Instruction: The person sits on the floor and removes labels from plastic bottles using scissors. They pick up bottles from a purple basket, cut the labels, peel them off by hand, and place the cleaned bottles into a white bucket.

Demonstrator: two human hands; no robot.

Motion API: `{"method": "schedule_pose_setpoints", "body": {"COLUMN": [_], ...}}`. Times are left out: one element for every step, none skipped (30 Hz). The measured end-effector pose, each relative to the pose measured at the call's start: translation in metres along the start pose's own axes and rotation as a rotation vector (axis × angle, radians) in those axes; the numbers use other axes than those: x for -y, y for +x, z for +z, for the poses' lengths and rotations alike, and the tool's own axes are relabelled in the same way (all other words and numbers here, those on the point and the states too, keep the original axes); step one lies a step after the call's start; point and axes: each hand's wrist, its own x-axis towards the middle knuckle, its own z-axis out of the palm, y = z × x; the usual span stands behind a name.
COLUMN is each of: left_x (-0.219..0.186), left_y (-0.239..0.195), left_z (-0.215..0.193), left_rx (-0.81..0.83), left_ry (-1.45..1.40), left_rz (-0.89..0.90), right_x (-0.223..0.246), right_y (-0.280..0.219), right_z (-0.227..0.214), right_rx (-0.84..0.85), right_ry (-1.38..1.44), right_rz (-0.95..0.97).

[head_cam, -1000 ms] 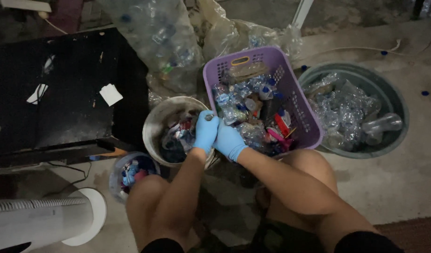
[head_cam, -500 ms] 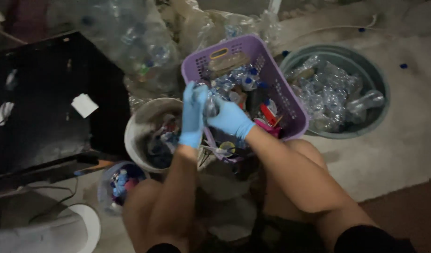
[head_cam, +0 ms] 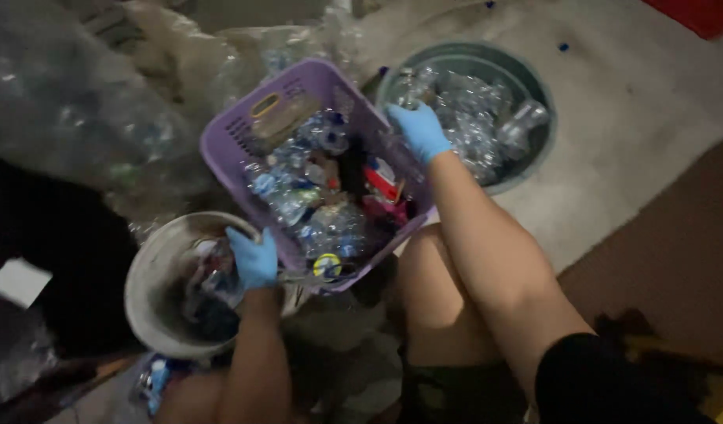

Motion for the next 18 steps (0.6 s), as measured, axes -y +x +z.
{"method": "schedule_pose_setpoints", "body": {"left_x": [0.011, 0.020, 0.026, 0.036, 0.045, 0.028, 0.012, -0.007, -0.023, -0.036, -0.049, -0.043, -0.036, -0.028, -0.033, -0.035, -0.038, -0.047], "left_y": [0.003, 0.008, 0.016, 0.022, 0.029, 0.015, 0.001, -0.011, -0.021, -0.033, -0.044, -0.037, -0.030, -0.025, -0.023, -0.025, -0.026, -0.033], "left_z": [0.014, 0.028, 0.035, 0.039, 0.043, 0.026, 0.008, -0.008, -0.019, -0.032, -0.044, -0.037, -0.029, -0.022, -0.023, -0.025, -0.028, -0.031], "left_rx": [0.075, 0.145, 0.162, 0.078, -0.007, -0.002, 0.007, 0.016, 0.019, 0.018, 0.016, 0.015, -0.011, -0.040, -0.042, -0.035, -0.027, -0.023], "left_ry": [0.016, 0.035, 0.042, 0.076, 0.106, 0.112, 0.096, 0.077, 0.079, 0.078, 0.076, 0.077, 0.036, -0.004, -0.002, -0.016, -0.030, -0.017], "left_rz": [-0.099, -0.198, -0.179, -0.083, 0.014, 0.024, 0.012, 0.001, 0.011, 0.044, 0.077, 0.078, 0.114, 0.144, 0.140, 0.154, 0.168, 0.156], "right_x": [-0.010, -0.020, -0.014, -0.008, -0.001, -0.018, -0.034, -0.048, -0.058, -0.070, -0.081, -0.099, -0.117, -0.137, -0.149, -0.164, -0.180, -0.172], "right_y": [0.006, 0.013, 0.007, -0.001, -0.009, 0.002, 0.012, 0.025, 0.032, 0.038, 0.044, 0.050, 0.057, 0.064, 0.075, 0.082, 0.090, 0.089], "right_z": [-0.001, -0.002, -0.009, -0.014, -0.017, -0.017, -0.017, -0.017, -0.026, -0.033, -0.039, -0.046, -0.052, -0.056, -0.055, -0.053, -0.051, -0.047], "right_rx": [-0.015, -0.030, -0.053, -0.057, -0.061, -0.069, -0.089, -0.110, -0.119, -0.142, -0.163, -0.163, -0.193, -0.218, -0.213, -0.217, -0.220, -0.206], "right_ry": [0.030, 0.062, 0.065, 0.055, 0.045, 0.052, 0.051, 0.050, 0.056, -0.091, -0.238, -0.236, -0.255, -0.277, -0.277, -0.316, -0.354, -0.359], "right_rz": [-0.001, -0.005, 0.006, 0.068, 0.131, 0.136, 0.182, 0.225, 0.227, 0.242, 0.257, 0.258, 0.301, 0.344, 0.344, 0.379, 0.414, 0.426]}}
